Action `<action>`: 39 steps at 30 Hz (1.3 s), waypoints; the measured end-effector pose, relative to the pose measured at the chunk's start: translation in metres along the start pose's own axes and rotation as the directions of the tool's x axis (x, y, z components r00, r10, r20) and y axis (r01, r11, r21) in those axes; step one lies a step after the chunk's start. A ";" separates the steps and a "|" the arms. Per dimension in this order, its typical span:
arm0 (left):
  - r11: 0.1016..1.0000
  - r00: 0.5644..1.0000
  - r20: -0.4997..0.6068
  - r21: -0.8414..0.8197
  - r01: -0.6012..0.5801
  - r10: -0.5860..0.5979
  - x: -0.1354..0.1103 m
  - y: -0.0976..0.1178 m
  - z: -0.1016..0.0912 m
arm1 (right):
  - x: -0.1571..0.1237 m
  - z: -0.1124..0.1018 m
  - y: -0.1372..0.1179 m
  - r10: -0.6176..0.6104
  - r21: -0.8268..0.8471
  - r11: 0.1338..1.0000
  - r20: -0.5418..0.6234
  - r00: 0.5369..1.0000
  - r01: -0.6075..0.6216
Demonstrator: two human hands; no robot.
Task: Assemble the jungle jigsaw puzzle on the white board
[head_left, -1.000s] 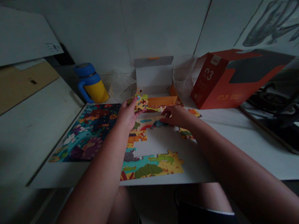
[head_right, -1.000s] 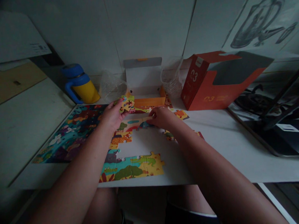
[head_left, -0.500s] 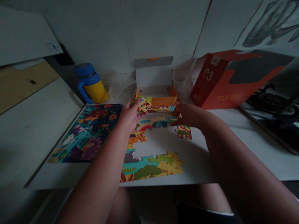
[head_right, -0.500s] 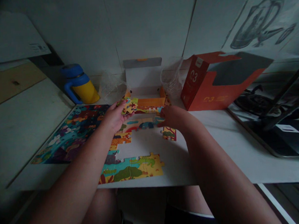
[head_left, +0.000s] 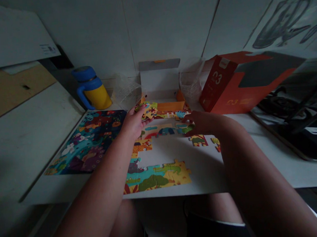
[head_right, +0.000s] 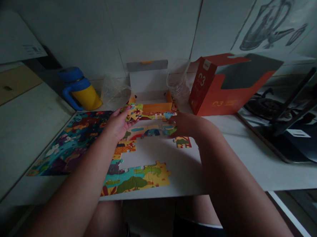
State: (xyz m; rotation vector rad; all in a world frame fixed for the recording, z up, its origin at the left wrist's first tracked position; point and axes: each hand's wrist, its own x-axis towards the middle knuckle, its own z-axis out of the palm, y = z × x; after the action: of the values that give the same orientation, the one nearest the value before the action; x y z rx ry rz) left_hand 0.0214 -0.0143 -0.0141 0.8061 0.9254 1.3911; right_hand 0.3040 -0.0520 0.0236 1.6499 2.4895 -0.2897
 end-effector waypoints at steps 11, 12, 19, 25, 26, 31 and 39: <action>1.000 0.999 -0.014 -0.001 0.029 -0.029 0.003 -0.002 -0.001 | 0.004 0.005 0.000 -0.022 0.051 0.998 -0.035 0.999 0.023; 0.999 0.999 -0.014 0.002 0.034 -0.034 0.003 -0.003 -0.001 | 0.004 0.005 -0.001 -0.029 0.043 0.999 -0.039 0.999 0.030; 1.000 1.000 0.002 0.001 0.027 -0.027 0.004 -0.004 -0.002 | 0.007 0.007 -0.005 -0.153 0.051 0.986 -0.104 0.983 0.159; 1.000 1.000 -0.014 0.002 0.022 -0.022 0.002 -0.002 -0.001 | 0.006 0.007 -0.008 -0.126 0.106 0.984 -0.135 0.983 0.141; 1.000 1.000 -0.013 0.002 0.022 -0.022 0.002 -0.002 0.000 | 0.006 0.006 -0.010 -0.128 0.109 0.983 -0.146 0.981 0.145; 1.000 1.000 -0.011 -0.004 0.027 -0.027 0.001 0.000 0.001 | 0.010 0.005 -0.016 -0.188 0.118 0.971 -0.152 0.970 0.207; 1.000 1.000 -0.004 0.000 0.025 -0.025 0.002 0.000 -0.001 | 0.014 0.006 -0.019 -0.205 0.080 0.973 -0.145 0.968 0.218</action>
State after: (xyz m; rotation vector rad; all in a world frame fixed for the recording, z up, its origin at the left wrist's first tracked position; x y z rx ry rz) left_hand 0.0209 -0.0122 -0.0146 0.7892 0.9355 1.3715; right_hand 0.2815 -0.0484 0.0161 1.4831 2.8020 -0.3346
